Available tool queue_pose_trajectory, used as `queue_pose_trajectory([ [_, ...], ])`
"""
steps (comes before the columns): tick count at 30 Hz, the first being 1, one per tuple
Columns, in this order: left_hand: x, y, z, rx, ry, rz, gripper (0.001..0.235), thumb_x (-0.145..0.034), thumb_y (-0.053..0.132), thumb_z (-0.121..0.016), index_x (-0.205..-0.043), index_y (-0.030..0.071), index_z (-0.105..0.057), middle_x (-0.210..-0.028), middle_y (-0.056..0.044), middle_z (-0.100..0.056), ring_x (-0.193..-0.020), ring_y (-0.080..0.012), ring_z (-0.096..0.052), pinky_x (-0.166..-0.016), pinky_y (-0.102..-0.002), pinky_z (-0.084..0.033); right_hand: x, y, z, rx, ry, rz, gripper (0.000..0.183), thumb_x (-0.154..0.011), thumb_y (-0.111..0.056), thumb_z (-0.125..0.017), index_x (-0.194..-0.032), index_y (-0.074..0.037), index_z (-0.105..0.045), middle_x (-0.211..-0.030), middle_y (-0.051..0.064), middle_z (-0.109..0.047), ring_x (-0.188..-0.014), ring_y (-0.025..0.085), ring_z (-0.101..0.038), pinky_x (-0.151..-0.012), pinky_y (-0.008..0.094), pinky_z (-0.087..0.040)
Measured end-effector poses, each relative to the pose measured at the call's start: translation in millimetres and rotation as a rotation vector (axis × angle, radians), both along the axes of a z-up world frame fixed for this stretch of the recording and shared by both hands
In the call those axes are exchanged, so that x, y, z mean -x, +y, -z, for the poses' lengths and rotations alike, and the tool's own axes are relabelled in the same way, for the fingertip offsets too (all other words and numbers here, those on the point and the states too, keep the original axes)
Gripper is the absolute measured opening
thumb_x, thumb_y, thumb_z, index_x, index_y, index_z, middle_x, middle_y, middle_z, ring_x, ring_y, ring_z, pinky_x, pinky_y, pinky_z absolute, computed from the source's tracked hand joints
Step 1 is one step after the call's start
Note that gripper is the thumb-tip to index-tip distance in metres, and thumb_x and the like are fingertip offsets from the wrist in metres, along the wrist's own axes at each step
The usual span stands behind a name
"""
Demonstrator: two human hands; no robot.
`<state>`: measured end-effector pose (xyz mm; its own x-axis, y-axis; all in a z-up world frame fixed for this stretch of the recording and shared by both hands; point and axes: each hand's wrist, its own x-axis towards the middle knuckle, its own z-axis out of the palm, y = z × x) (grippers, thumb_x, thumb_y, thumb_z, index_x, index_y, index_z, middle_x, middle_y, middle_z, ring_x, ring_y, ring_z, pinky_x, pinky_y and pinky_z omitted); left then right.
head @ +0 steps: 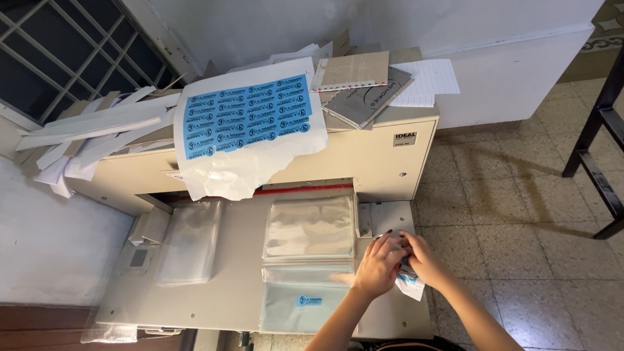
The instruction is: Peeling adhesive labels from a sheet and applying them to clear plastic bags on a work surface.
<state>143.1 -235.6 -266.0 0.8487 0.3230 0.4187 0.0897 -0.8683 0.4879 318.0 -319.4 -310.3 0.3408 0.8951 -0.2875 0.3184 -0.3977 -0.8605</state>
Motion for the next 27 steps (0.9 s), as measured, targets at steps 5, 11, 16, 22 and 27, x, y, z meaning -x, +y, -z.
queue_pose_trajectory([
  [5, -3.0, 4.7, 18.3, -0.196, 0.083, 0.008, 0.034, -0.093, 0.011, -0.060, -0.126, 0.015, -0.070, -0.148, -0.011, -0.054, -0.140, -0.0419, -0.046, -0.110, -0.057, -0.043, -2.5, -5.9, -16.0, 0.053, -0.048, 0.031, 0.065, -0.097, -0.001, -0.038, -0.157, -0.026, -0.038, -0.142, 0.005, -0.053, -0.124, 0.022, -0.059, -0.099, 0.035, -0.051],
  [11, -2.0, 11.7, 24.1, -0.371, 0.112, 0.041, 0.031, -0.099, 0.020, -0.060, -0.128, 0.018, -0.070, -0.143, -0.010, -0.060, -0.140, -0.0400, -0.047, -0.113, -0.054, -0.043, -12.4, -9.6, -1.7, 0.016, -0.109, 0.072, 0.061, -0.096, 0.004, -0.039, -0.149, -0.023, -0.050, -0.127, 0.006, -0.057, -0.094, 0.018, -0.069, -0.088, 0.032, -0.054],
  [16, -3.8, 11.9, 25.4, -0.410, 0.088, 0.039, 0.031, -0.098, 0.021, -0.061, -0.128, 0.019, -0.070, -0.137, -0.009, -0.062, -0.136, -0.0400, -0.049, -0.108, -0.054, -0.046, -7.4, -12.0, -22.2, 0.076, -0.018, 0.193, 0.052, -0.097, 0.003, -0.040, -0.140, -0.016, -0.061, -0.129, 0.009, -0.059, -0.094, 0.021, -0.074, -0.077, 0.033, -0.057],
  [22, -3.7, 10.5, 33.6, -0.406, 0.086, 0.007, 0.029, -0.103, 0.025, -0.055, -0.126, 0.017, -0.071, -0.140, -0.009, -0.063, -0.138, -0.0423, -0.049, -0.106, -0.054, -0.046, -14.3, -22.2, -13.7, -0.012, -0.050, 0.426, 0.045, -0.090, -0.001, -0.047, -0.122, -0.014, -0.075, -0.115, 0.007, -0.073, -0.102, 0.023, -0.068, -0.082, 0.036, -0.052],
  [27, -1.9, 11.6, 35.5, -0.313, 0.170, 0.035, 0.038, -0.105, 0.024, -0.049, -0.137, 0.015, -0.065, -0.146, -0.011, -0.060, -0.144, -0.0436, -0.043, -0.111, -0.055, -0.042, -19.7, -38.3, -33.7, -0.109, 0.007, 0.467, 0.031, -0.095, -0.006, -0.056, -0.120, -0.007, -0.075, -0.110, 0.008, -0.076, -0.102, 0.021, -0.072, -0.087, 0.032, -0.054],
])
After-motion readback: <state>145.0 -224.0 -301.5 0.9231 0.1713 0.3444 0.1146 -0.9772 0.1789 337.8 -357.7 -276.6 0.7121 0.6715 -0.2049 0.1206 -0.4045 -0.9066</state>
